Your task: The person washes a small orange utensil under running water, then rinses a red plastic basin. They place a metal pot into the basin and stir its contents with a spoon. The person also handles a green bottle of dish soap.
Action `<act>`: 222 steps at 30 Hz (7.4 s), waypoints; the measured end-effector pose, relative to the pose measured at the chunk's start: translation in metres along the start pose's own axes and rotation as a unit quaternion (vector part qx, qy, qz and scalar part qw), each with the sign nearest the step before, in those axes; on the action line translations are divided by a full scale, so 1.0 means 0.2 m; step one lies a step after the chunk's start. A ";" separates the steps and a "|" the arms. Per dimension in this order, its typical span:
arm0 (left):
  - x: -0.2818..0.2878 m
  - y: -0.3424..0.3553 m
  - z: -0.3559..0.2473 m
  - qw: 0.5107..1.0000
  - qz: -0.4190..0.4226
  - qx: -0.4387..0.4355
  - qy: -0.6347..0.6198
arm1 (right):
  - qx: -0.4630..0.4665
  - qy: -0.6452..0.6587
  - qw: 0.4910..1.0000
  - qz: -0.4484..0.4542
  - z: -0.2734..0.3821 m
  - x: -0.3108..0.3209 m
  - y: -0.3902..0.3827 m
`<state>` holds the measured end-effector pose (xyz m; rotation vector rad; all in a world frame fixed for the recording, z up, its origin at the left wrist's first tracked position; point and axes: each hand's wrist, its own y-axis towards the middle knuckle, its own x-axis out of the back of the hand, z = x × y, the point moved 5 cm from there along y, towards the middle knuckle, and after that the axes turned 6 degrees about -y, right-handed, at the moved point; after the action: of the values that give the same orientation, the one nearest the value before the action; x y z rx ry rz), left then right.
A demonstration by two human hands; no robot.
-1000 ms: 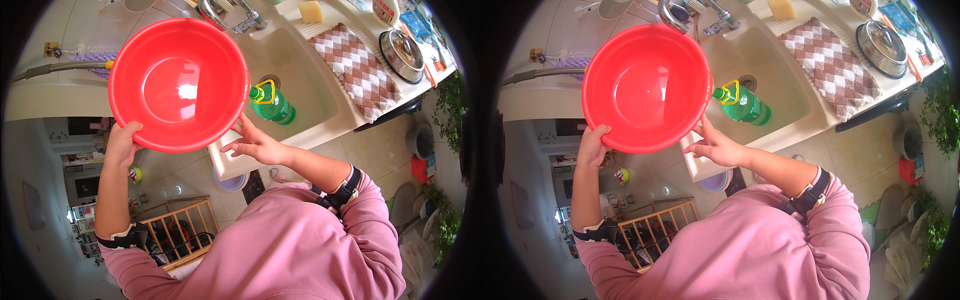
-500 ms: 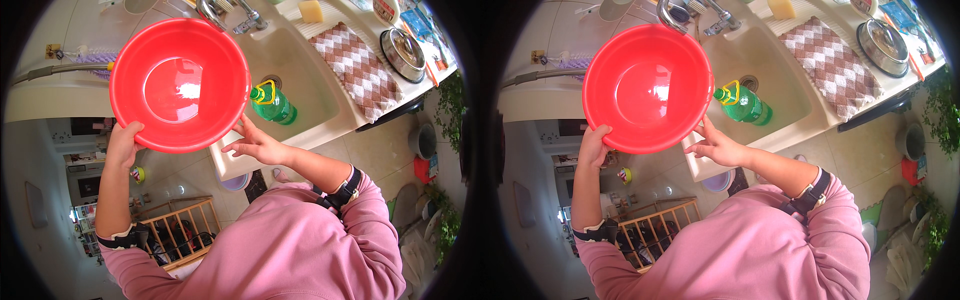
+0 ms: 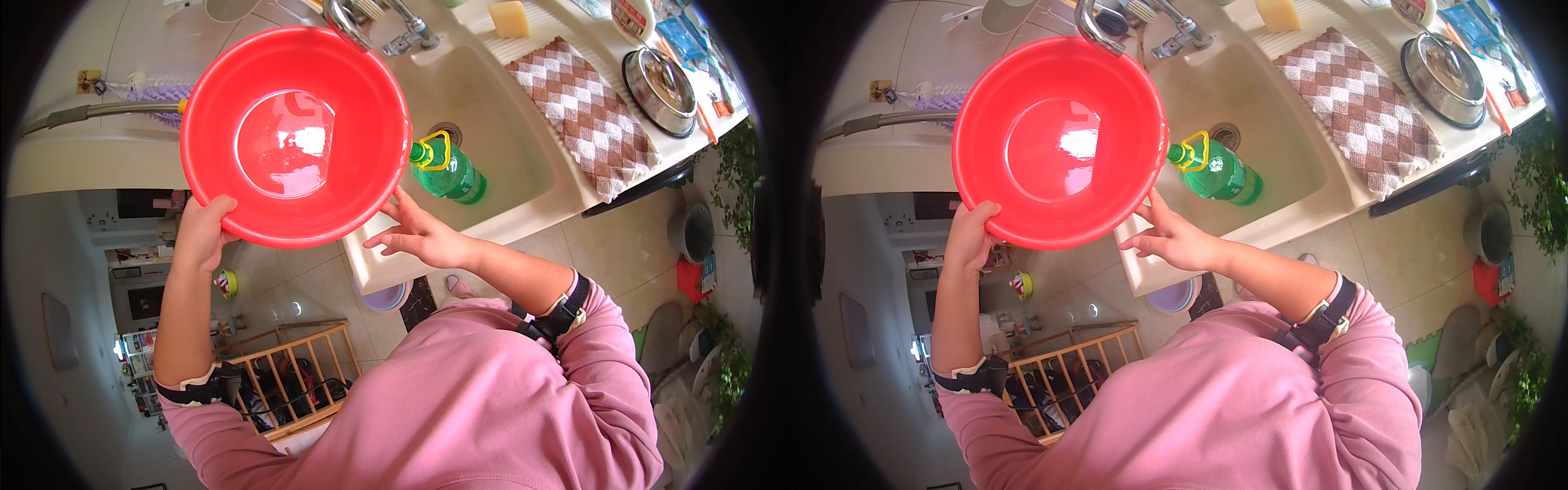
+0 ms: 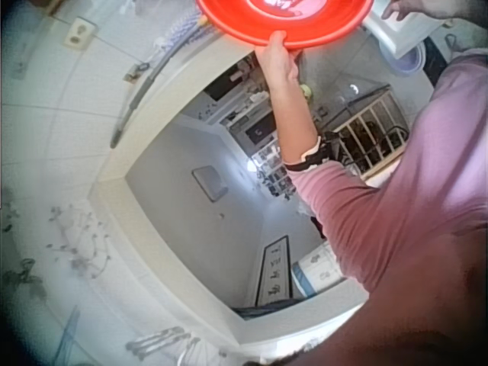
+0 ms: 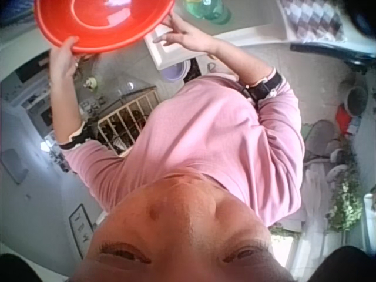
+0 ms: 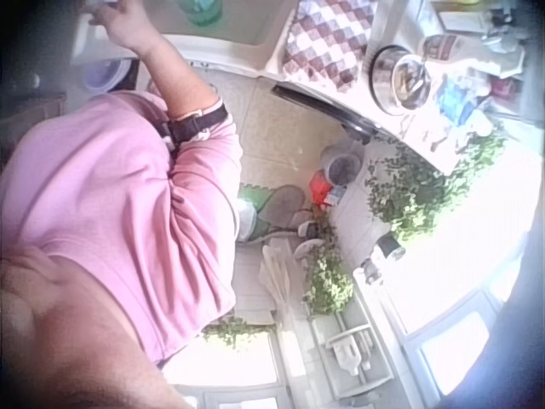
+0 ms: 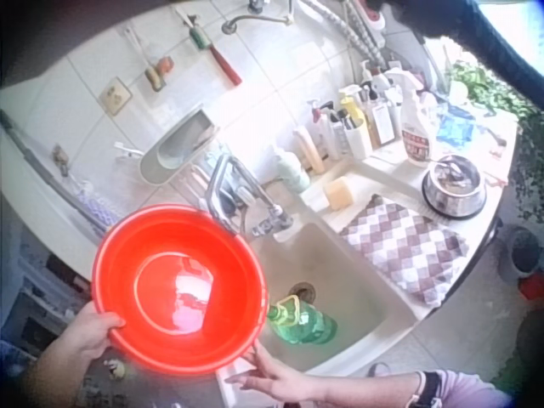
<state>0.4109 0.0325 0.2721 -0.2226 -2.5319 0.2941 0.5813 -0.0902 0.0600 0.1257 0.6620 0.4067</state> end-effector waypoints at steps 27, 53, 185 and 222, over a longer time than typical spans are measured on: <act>-0.08 -0.07 -0.03 0.999 -0.003 -0.008 0.037 | 0.004 -0.006 1.000 -0.012 -0.05 0.04 -0.02; -0.14 -0.15 -0.11 0.996 0.005 -0.035 0.083 | -0.006 0.004 1.000 -0.012 -0.06 0.06 -0.02; -0.54 0.11 0.91 0.905 0.000 0.105 -0.411 | -0.240 -0.562 0.779 -0.145 0.24 1.43 1.27; -0.48 0.04 0.93 0.847 0.083 0.166 -0.498 | -0.168 -0.726 0.659 -0.106 0.52 0.70 -0.03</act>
<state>0.3864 -0.0104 0.0687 -0.1724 -3.3950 1.1656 0.7462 -0.0370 0.0602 -0.0100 -1.0126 0.0888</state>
